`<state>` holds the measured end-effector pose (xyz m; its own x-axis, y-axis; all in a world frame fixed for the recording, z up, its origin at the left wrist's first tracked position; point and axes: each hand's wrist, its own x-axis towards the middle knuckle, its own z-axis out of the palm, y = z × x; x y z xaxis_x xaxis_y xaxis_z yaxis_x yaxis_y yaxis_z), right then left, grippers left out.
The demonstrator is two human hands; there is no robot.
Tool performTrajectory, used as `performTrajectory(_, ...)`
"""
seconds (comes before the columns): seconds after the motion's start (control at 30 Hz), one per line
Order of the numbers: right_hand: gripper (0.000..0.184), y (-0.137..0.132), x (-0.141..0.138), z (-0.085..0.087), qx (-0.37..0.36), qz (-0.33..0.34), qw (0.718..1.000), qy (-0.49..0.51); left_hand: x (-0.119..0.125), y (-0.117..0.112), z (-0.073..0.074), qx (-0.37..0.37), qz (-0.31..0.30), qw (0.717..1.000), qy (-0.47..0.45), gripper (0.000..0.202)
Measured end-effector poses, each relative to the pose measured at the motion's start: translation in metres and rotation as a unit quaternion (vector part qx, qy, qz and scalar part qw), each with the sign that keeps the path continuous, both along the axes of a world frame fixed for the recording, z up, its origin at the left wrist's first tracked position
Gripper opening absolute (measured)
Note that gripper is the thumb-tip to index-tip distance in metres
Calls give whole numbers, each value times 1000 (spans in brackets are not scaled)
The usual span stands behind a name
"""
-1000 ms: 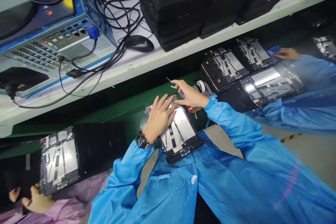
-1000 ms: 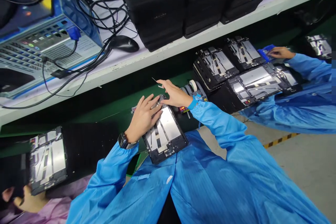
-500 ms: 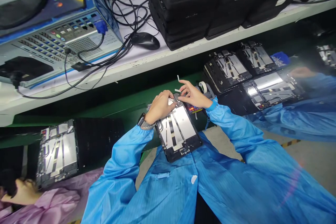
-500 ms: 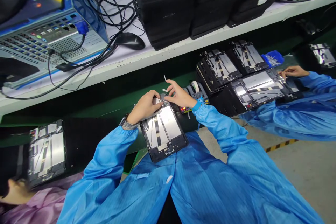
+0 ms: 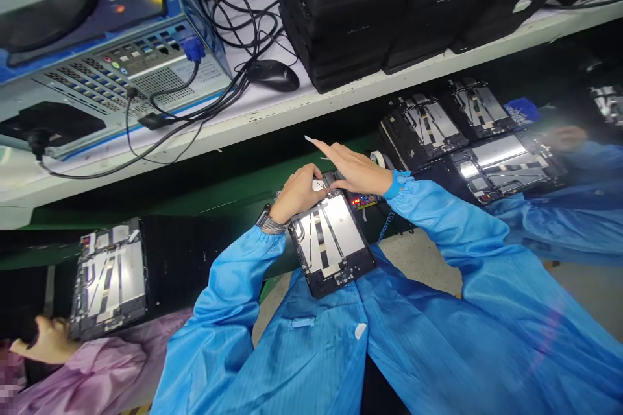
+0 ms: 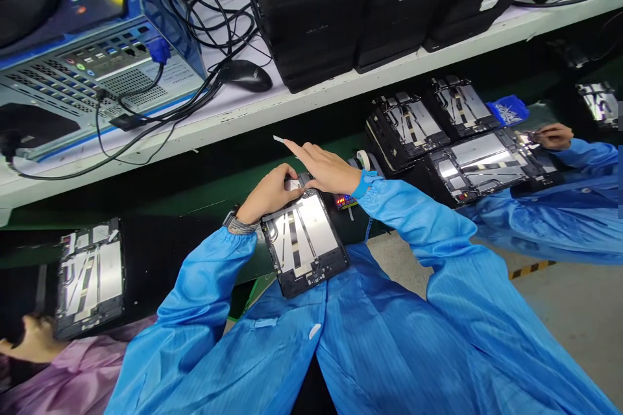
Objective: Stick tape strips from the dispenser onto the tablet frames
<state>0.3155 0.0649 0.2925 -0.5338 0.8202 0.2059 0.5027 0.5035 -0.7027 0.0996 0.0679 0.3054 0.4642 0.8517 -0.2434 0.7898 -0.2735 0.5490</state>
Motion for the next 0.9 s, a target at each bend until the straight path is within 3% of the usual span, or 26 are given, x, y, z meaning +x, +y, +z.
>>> performTrajectory(0.27,82,12,12,-8,-97,-35,989,104,0,8,2,-32,25,999,10,31)
performTrajectory(0.5,79,14,11,2,-164,23,977,135,-4,16,-3,-52,14,998,-9,38)
performTrajectory(0.63,67,16,4,3,-219,105,967,73,-8,24,-11,-70,3,997,-36,48)
performTrajectory(0.9,69,16,-10,6,-194,81,977,-23,-7,24,-12,-92,31,995,-38,52)
